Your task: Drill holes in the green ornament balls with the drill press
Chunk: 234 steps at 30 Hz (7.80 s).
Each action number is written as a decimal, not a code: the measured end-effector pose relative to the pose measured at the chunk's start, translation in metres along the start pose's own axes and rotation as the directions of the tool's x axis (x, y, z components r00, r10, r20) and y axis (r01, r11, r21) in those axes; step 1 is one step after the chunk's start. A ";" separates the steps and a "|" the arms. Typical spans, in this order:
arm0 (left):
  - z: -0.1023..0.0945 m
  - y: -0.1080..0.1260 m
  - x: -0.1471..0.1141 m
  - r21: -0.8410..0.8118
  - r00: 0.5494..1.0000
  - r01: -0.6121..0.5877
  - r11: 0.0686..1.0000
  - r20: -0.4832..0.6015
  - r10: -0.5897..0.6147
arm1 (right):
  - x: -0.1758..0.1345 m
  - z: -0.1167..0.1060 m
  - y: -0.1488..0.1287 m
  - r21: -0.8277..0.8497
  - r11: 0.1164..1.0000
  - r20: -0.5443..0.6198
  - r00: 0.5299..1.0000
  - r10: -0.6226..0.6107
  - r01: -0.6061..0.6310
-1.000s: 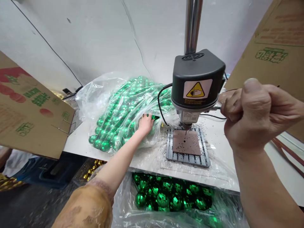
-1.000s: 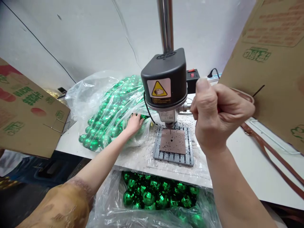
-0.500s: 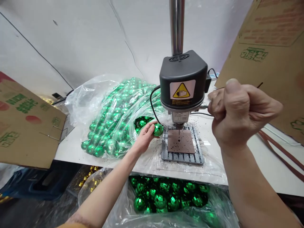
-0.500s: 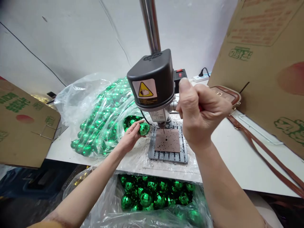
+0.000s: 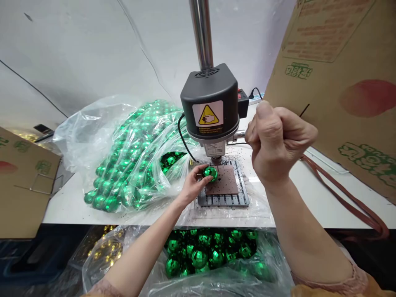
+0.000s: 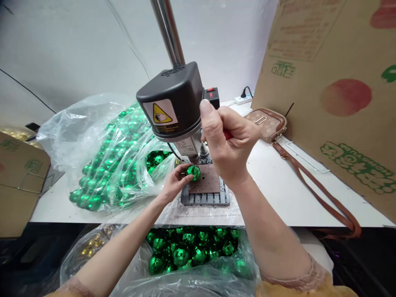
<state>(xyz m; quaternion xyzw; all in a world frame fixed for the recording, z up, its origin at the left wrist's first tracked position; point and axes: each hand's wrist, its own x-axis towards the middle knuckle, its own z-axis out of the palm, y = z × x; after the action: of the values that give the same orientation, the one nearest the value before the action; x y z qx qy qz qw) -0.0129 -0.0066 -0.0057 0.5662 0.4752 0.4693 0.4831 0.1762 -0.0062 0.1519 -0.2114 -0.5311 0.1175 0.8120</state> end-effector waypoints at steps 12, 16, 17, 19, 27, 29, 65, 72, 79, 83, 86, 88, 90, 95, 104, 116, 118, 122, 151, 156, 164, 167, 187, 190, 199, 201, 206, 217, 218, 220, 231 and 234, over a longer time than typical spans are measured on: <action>0.010 -0.002 0.008 0.313 0.977 -0.210 0.926 0.101 0.187 | -0.001 -0.003 -0.001 -0.049 0.998 0.020 0.999 0.028 -0.027; 0.020 -0.005 0.006 0.332 0.974 -0.225 0.916 0.092 0.206 | -0.002 -0.003 -0.001 -0.051 0.999 0.022 1.000 0.009 -0.008; 0.023 -0.006 0.004 0.321 0.976 -0.218 0.922 0.083 0.201 | -0.002 -0.003 -0.001 -0.056 0.998 0.024 1.000 0.010 -0.008; 0.028 -0.011 0.001 0.294 0.980 -0.199 0.935 0.070 0.187 | -0.001 -0.003 0.000 -0.071 0.997 0.033 0.999 0.013 -0.010; 0.032 -0.015 -0.005 0.236 0.985 -0.172 0.957 0.057 0.163 | -0.004 -0.003 -0.001 -0.038 0.999 0.017 1.000 -0.019 0.019; 0.032 -0.015 -0.005 0.235 0.986 -0.169 0.957 0.053 0.161 | -0.008 -0.003 -0.001 -0.002 1.000 -0.007 1.000 -0.021 0.021; 0.032 -0.019 -0.005 0.182 0.983 -0.183 0.966 0.057 0.175 | -0.047 -0.026 0.036 0.123 0.915 0.031 0.920 -0.391 0.384; 0.039 -0.015 -0.005 0.233 0.980 -0.194 0.953 0.011 0.196 | -0.018 -0.005 0.003 0.006 1.000 -0.092 0.995 -0.030 0.031; 0.007 0.012 -0.071 0.498 0.943 -0.313 0.809 0.063 0.327 | 0.011 0.003 -0.003 0.011 0.999 -0.035 0.998 0.048 -0.048; -0.044 0.015 -0.143 0.668 0.887 -0.433 0.605 0.437 0.153 | 0.007 0.002 0.001 0.000 1.000 -0.058 0.998 0.001 -0.001; -0.072 0.013 -0.179 0.746 0.833 -0.520 0.417 0.551 0.053 | 0.004 0.002 0.002 -0.021 1.000 -0.087 0.996 -0.006 0.004; -0.080 0.016 -0.180 0.738 0.815 -0.561 0.376 0.573 0.092 | 0.003 0.002 0.001 -0.031 0.999 -0.111 0.994 0.009 -0.012; -0.084 0.021 -0.161 0.740 0.831 -0.554 0.382 0.518 0.203 | 0.002 0.003 0.000 -0.029 0.999 -0.123 0.992 0.030 -0.033; -0.094 0.031 -0.043 0.858 0.927 -0.276 0.432 0.119 0.356 | 0.000 0.003 -0.002 -0.031 0.998 -0.130 0.990 0.048 -0.053; -0.118 0.025 0.082 0.923 0.999 -0.010 0.384 0.022 -0.028 | 0.001 -0.001 0.002 -0.003 1.000 -0.063 0.998 0.000 0.000; -0.066 0.047 -0.003 -0.079 0.986 0.102 0.992 -0.127 -0.111 | -0.004 0.001 -0.001 -0.024 1.000 -0.105 0.994 0.011 -0.013; -0.045 0.035 -0.012 -0.191 0.979 0.112 0.975 -0.146 -0.141 | -0.004 0.000 -0.001 -0.022 1.000 -0.098 0.995 -0.002 0.000; -0.012 0.011 -0.013 -0.220 0.987 0.049 0.974 -0.139 -0.081 | -0.004 -0.001 0.000 -0.009 1.000 -0.071 0.997 -0.005 0.004; 0.029 -0.021 -0.004 0.127 0.978 -0.205 0.970 0.065 0.198 | -0.008 -0.005 0.003 -0.034 0.999 0.007 1.000 0.008 -0.008; 0.031 -0.019 -0.006 0.125 0.971 -0.238 0.963 0.068 0.231 | -0.003 -0.003 -0.002 -0.030 0.998 0.013 0.998 0.056 -0.056; 0.030 -0.016 -0.006 0.163 0.974 -0.224 0.961 0.079 0.213 | -0.004 -0.004 -0.002 -0.109 0.994 0.011 1.000 -0.005 0.006; 0.030 -0.019 -0.005 0.139 0.972 -0.230 0.963 0.074 0.222 | -0.012 -0.005 -0.003 -0.063 0.998 -0.009 1.000 -0.009 0.008; 0.031 -0.021 -0.006 0.098 0.980 -0.191 0.977 0.079 0.183 | -0.034 -0.011 0.016 -0.023 0.983 -0.101 0.978 -0.183 0.182; 0.032 -0.021 -0.005 0.098 0.981 -0.186 0.978 0.075 0.179 | -0.035 -0.013 0.019 0.001 0.974 -0.088 0.971 -0.224 0.225; 0.032 -0.019 -0.006 0.097 0.981 -0.190 0.977 0.060 0.184 | -0.037 -0.020 0.027 0.054 0.938 0.003 0.939 -0.344 0.343; 0.033 -0.019 -0.006 0.107 0.981 -0.193 0.975 0.053 0.188 | -0.037 -0.021 0.029 0.068 0.930 0.010 0.932 -0.363 0.361; 0.032 -0.018 -0.006 0.119 0.980 -0.195 0.973 0.054 0.190 | -0.043 -0.026 0.036 0.093 0.914 0.039 0.916 -0.399 0.394; 0.036 -0.011 -0.012 0.210 0.973 -0.208 0.955 -0.057 0.224 | -0.003 0.002 -0.002 -0.055 0.998 -0.081 0.997 -0.006 0.001; 0.034 -0.008 -0.018 0.256 0.966 -0.206 0.944 -0.102 0.238 | 0.003 0.004 -0.004 -0.053 0.998 -0.057 0.998 0.016 -0.019; 0.024 -0.001 -0.037 0.360 0.947 -0.231 0.904 -0.129 0.293 | 0.011 0.006 -0.002 -0.033 0.999 -0.032 0.999 0.003 -0.005; -0.086 -0.004 -0.224 0.761 0.782 -0.607 0.229 0.624 -0.004 | 0.001 0.002 0.002 0.002 1.000 -0.122 0.992 0.004 -0.004; -0.091 0.001 -0.219 0.721 0.737 -0.670 0.175 0.674 0.047 | -0.001 0.002 -0.001 -0.036 0.998 -0.130 0.991 0.038 -0.043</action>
<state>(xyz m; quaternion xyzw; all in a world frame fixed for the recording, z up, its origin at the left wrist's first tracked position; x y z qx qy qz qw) -0.1262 -0.2146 -0.0122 0.9355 0.3516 0.0280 0.0206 0.1741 -0.0071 0.1517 -0.2450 -0.4750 0.1096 0.8380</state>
